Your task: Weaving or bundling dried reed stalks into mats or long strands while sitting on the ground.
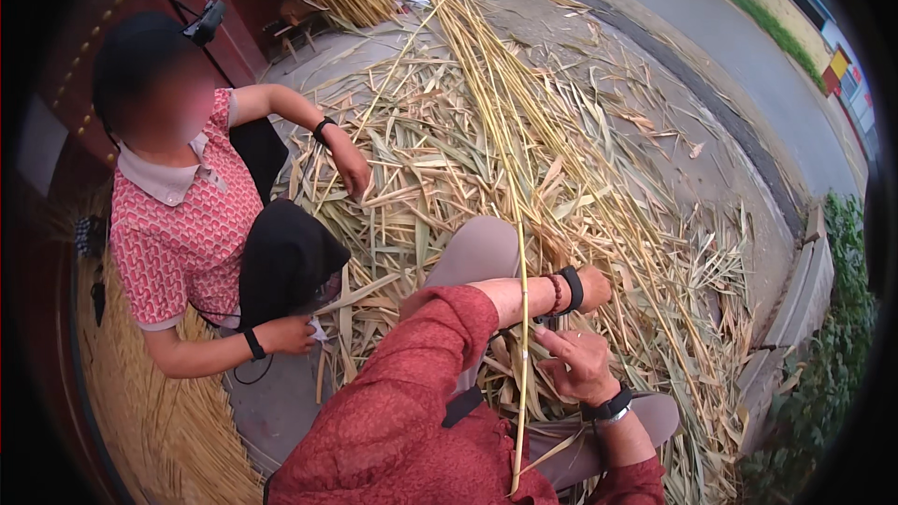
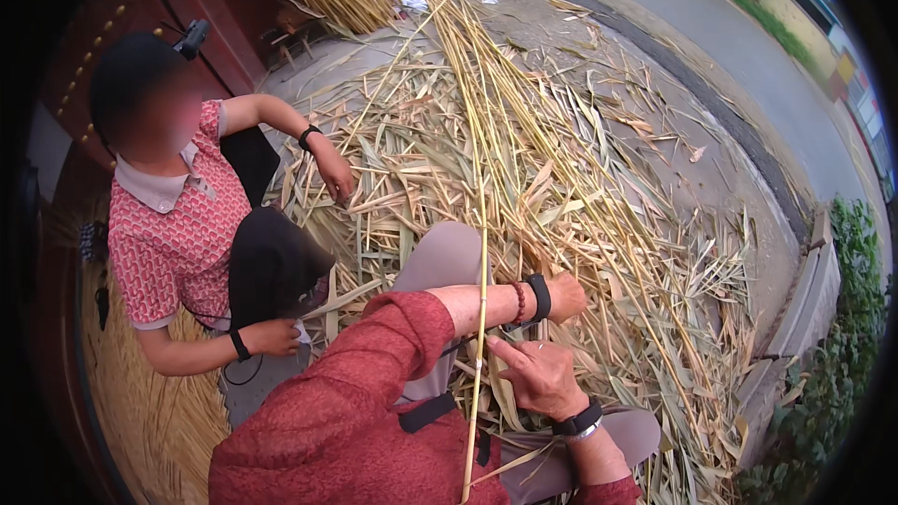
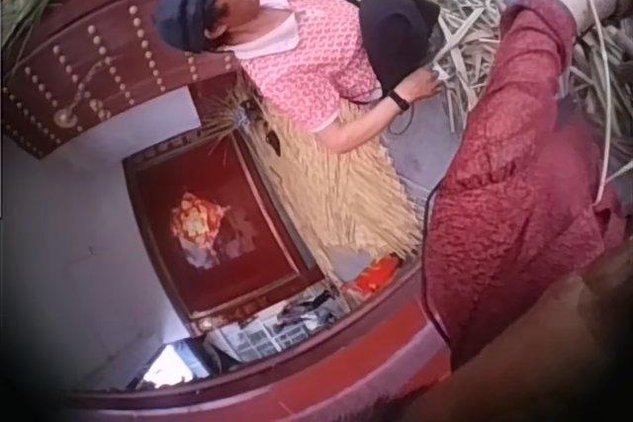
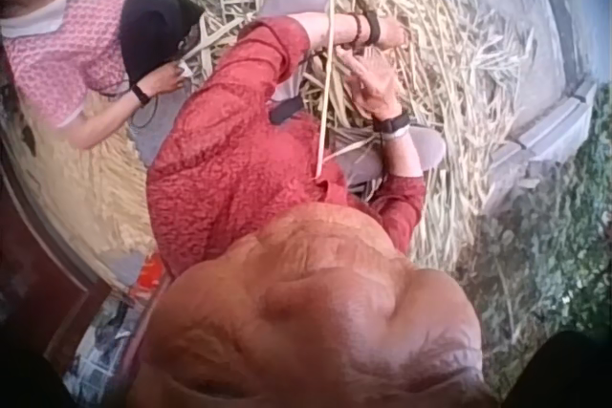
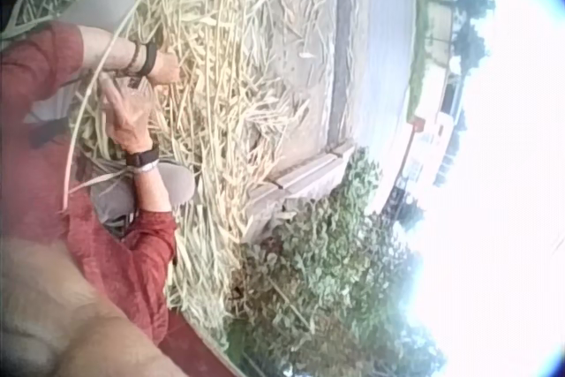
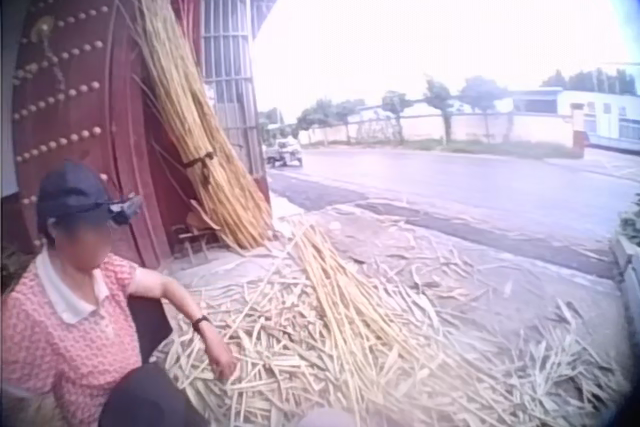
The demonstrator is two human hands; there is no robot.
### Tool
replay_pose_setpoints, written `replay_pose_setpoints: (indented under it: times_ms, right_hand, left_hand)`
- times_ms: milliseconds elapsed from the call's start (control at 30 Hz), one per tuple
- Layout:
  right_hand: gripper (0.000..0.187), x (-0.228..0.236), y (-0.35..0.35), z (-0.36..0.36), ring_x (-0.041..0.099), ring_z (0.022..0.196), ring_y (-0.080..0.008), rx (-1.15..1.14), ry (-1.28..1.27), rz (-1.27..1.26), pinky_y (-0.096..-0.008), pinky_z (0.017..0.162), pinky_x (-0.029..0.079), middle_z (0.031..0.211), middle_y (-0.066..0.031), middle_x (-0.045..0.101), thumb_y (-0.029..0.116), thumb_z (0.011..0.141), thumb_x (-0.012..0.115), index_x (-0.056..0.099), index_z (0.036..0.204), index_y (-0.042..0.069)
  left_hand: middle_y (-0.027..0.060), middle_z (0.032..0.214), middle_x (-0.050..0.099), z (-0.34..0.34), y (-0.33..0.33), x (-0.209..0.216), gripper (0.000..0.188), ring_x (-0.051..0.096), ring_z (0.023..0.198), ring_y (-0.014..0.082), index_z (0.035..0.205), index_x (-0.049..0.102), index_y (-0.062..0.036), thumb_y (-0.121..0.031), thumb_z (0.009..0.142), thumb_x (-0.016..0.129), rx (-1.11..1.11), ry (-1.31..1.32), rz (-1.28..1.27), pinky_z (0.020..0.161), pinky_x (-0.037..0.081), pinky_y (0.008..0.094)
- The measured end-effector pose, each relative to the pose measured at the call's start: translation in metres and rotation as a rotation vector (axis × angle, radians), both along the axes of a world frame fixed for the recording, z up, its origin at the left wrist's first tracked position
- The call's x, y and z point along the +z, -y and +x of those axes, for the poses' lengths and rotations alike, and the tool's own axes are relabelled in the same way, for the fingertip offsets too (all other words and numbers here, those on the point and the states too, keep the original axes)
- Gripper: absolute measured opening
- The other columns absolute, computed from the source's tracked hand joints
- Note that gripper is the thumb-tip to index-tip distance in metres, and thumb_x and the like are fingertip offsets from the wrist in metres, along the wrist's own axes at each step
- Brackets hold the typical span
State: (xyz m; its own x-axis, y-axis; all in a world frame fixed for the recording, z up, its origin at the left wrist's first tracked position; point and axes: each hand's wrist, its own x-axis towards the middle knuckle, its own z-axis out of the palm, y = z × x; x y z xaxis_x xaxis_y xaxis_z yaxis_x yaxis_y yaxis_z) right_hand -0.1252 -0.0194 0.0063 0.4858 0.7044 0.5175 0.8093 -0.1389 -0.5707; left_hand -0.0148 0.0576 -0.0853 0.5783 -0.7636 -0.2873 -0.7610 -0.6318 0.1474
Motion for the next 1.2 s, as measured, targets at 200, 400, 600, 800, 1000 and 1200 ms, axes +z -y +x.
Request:
replay_pose_setpoints:
  times_ms: [200, 400, 600, 800, 1000, 1200]
  right_hand:
    - [0.044, 0.004, -0.009, -0.009, 0.05, 0.052, -0.0213, 0.115, 0.022, -0.118, -0.0321, 0.047, 0.039, 0.06, -0.0053, 0.046, 0.008, 0.064, 0.061, 0.052, 0.107, 0.005]
    - [0.03, 0.007, -0.012, -0.005, 0.05, 0.053, -0.0227, 0.027, 0.11, -0.091, -0.0335, 0.048, 0.039, 0.062, -0.006, 0.047, 0.012, 0.066, 0.064, 0.053, 0.092, 0.003]
    - [0.016, 0.006, 0.011, 0.015, 0.056, 0.06, -0.0285, -0.435, 0.091, 0.019, -0.0333, 0.052, 0.042, 0.068, -0.012, 0.057, 0.006, 0.07, 0.064, 0.056, 0.084, 0.003]
    - [0.013, -0.008, 0.01, 0.035, 0.059, 0.063, -0.0243, -0.497, 0.071, 0.168, -0.0284, 0.054, 0.045, 0.071, -0.012, 0.059, 0.002, 0.073, 0.061, 0.057, 0.085, 0.0]
    - [0.014, -0.015, 0.027, 0.041, 0.06, 0.069, -0.0141, -0.56, -0.668, 0.558, -0.023, 0.056, 0.049, 0.08, -0.0071, 0.058, 0.003, 0.081, 0.054, 0.056, 0.093, -0.004]
    - [0.019, -0.014, 0.025, 0.041, 0.059, 0.067, -0.0124, -0.566, -0.793, 0.589, -0.0214, 0.054, 0.048, 0.081, -0.0049, 0.056, 0.0, 0.077, 0.057, 0.057, 0.095, -0.001]
  left_hand:
    - [0.0102, 0.071, 0.063, 0.002, -0.003, -0.018, 0.013, 0.062, 0.071, 0.0248, 0.07, 0.064, -0.0055, -0.012, 0.059, 0.064, 0.012, 0.039, -0.055, 0.059, 0.049, 0.035]
    - [0.0098, 0.072, 0.063, 0.004, 0.008, -0.01, 0.013, 0.062, 0.072, 0.0246, 0.071, 0.065, -0.0048, -0.012, 0.06, 0.063, -0.007, -0.023, 0.004, 0.06, 0.049, 0.0353]
    - [0.0098, 0.073, 0.064, 0.012, 0.017, -0.045, 0.016, 0.062, 0.07, 0.0256, 0.071, 0.065, -0.0115, -0.023, 0.071, 0.053, -0.03, -0.055, -0.093, 0.06, 0.049, 0.0357]
    - [0.0053, 0.083, 0.063, 0.016, -0.017, -0.11, 0.017, 0.061, 0.08, 0.0248, 0.084, 0.06, -0.016, -0.019, 0.067, 0.059, 0.024, -0.115, -0.542, 0.068, 0.048, 0.0374]
    - [0.0083, 0.086, 0.063, -0.002, 0.004, -0.033, 0.019, 0.061, 0.083, 0.0255, 0.088, 0.058, -0.0132, -0.019, 0.07, 0.059, -0.02, -0.036, 0.03, 0.065, 0.05, 0.0361]
    - [0.0067, 0.088, 0.062, -0.003, 0.004, -0.037, 0.023, 0.061, 0.082, 0.0258, 0.094, 0.057, -0.0143, -0.02, 0.071, 0.057, 0.046, -0.101, -0.117, 0.067, 0.05, 0.0365]
